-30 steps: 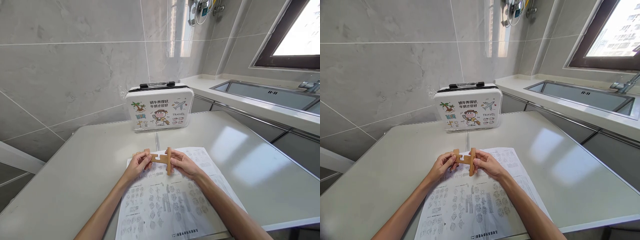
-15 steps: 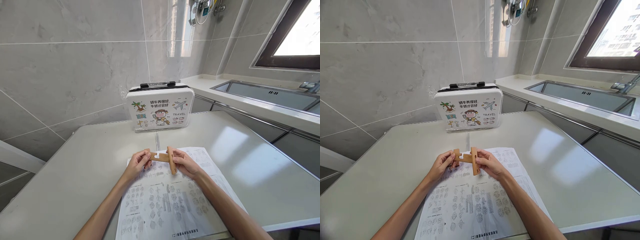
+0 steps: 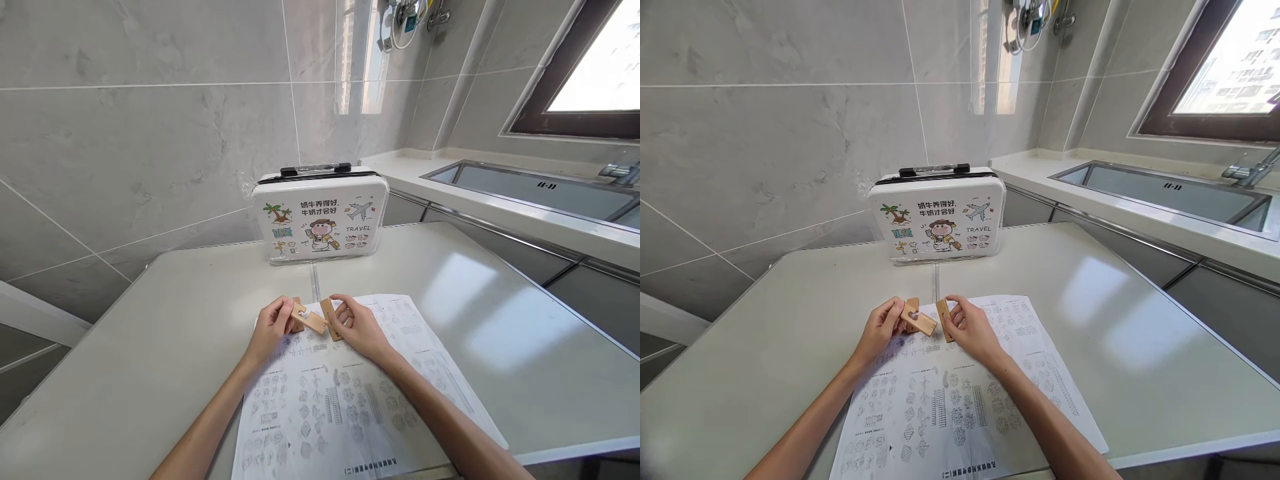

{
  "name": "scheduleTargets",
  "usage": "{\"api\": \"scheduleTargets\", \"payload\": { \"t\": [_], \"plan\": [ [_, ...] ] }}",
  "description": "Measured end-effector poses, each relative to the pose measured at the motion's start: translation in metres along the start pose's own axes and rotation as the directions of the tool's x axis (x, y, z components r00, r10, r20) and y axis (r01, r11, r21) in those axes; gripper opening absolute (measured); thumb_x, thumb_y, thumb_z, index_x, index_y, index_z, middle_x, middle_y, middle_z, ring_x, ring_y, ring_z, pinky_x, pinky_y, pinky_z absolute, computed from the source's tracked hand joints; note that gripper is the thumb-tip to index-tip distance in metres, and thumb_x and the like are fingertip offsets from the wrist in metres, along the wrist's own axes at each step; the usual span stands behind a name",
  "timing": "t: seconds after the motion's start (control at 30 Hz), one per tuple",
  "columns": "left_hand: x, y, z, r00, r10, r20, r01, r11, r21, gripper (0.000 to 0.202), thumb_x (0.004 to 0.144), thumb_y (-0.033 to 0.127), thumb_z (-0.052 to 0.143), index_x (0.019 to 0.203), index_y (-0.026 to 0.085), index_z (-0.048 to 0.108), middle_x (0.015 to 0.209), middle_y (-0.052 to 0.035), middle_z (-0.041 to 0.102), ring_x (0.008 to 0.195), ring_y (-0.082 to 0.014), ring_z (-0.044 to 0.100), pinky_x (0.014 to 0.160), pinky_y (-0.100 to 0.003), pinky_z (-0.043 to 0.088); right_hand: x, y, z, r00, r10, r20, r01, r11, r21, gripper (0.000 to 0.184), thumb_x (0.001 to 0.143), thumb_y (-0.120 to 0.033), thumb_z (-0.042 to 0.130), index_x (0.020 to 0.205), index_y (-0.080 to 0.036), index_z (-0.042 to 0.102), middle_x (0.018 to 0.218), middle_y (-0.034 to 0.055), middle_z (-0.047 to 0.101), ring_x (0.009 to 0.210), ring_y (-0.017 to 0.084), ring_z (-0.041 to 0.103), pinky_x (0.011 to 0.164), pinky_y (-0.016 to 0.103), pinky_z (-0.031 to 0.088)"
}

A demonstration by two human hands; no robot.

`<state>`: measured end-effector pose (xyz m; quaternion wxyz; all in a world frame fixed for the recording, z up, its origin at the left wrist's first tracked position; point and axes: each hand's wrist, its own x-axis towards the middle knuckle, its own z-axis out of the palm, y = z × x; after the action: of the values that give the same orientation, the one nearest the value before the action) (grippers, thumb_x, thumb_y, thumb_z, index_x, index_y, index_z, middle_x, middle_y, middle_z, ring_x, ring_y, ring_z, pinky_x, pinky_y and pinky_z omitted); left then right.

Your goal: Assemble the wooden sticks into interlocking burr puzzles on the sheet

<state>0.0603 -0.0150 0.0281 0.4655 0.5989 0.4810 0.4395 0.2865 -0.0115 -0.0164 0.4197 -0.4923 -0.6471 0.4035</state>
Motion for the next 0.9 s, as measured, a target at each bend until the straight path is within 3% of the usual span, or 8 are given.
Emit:
{"api": "scheduleTargets", "payload": {
  "t": [0.3, 0.63, 0.77, 0.83, 0.9],
  "plan": [
    [-0.004, 0.003, 0.005, 0.995, 0.064, 0.079, -0.079, 0.977, 0.197, 0.045, 0.101, 0.053, 0.047, 0.073, 0.019, 0.054, 0.059, 0.004, 0.043, 0.053, -0.0111, 0.038, 0.054, -0.026, 0.031, -0.005, -0.003, 0.002, 0.994, -0.087, -0.068, 0.064, 0.956, -0.287, 0.019, 0.097, -0.041, 0.055, 0.103, -0.025, 0.063, 0.074, -0.0008, 0.067, 0.073, 0.02, 0.064, 0.07, 0.032, 0.047],
    [-0.006, -0.005, 0.011, 0.982, 0.058, 0.182, -0.114, 0.941, 0.32, 0.042, 0.102, 0.048, 0.046, 0.072, 0.02, 0.051, 0.06, 0.0044, 0.043, 0.054, -0.0113, 0.038, 0.055, -0.027, 0.03, -0.005, 0.004, 0.009, 0.984, -0.166, 0.058, 0.174, 0.878, -0.447, 0.008, 0.095, -0.023, 0.051, 0.098, -0.022, 0.058, 0.065, -0.0022, 0.054, 0.07, 0.019, 0.059, 0.064, 0.028, 0.04],
    [-0.007, -0.003, 0.015, 0.975, 0.078, 0.209, -0.152, 0.917, 0.368, 0.041, 0.101, 0.046, 0.046, 0.071, 0.019, 0.053, 0.06, 0.0034, 0.047, 0.055, -0.0121, 0.04, 0.056, -0.027, 0.031, -0.005, -0.001, 0.006, 0.983, -0.177, 0.043, 0.179, 0.898, -0.402, 0.015, 0.099, -0.026, 0.049, 0.089, -0.023, 0.06, 0.072, 0.0009, 0.059, 0.072, 0.019, 0.057, 0.065, 0.029, 0.04],
    [-0.007, -0.002, 0.016, 0.974, 0.09, 0.209, -0.167, 0.908, 0.384, 0.041, 0.101, 0.045, 0.047, 0.071, 0.019, 0.054, 0.06, 0.0032, 0.048, 0.055, -0.0123, 0.04, 0.057, -0.027, 0.032, -0.006, -0.008, 0.002, 0.988, -0.154, 0.019, 0.153, 0.942, -0.298, 0.023, 0.102, -0.035, 0.048, 0.088, -0.023, 0.062, 0.073, 0.0013, 0.062, 0.073, 0.019, 0.057, 0.068, 0.029, 0.042],
    [-0.008, -0.001, 0.018, 0.974, 0.106, 0.202, -0.18, 0.902, 0.392, 0.04, 0.101, 0.045, 0.047, 0.071, 0.02, 0.055, 0.06, 0.0032, 0.048, 0.054, -0.0125, 0.04, 0.057, -0.027, 0.032, -0.006, -0.015, -0.002, 0.986, -0.144, 0.079, 0.157, 0.97, -0.188, 0.031, 0.103, -0.043, 0.048, 0.086, -0.024, 0.065, 0.073, 0.001, 0.064, 0.071, 0.018, 0.056, 0.069, 0.03, 0.043]
  ]
}}
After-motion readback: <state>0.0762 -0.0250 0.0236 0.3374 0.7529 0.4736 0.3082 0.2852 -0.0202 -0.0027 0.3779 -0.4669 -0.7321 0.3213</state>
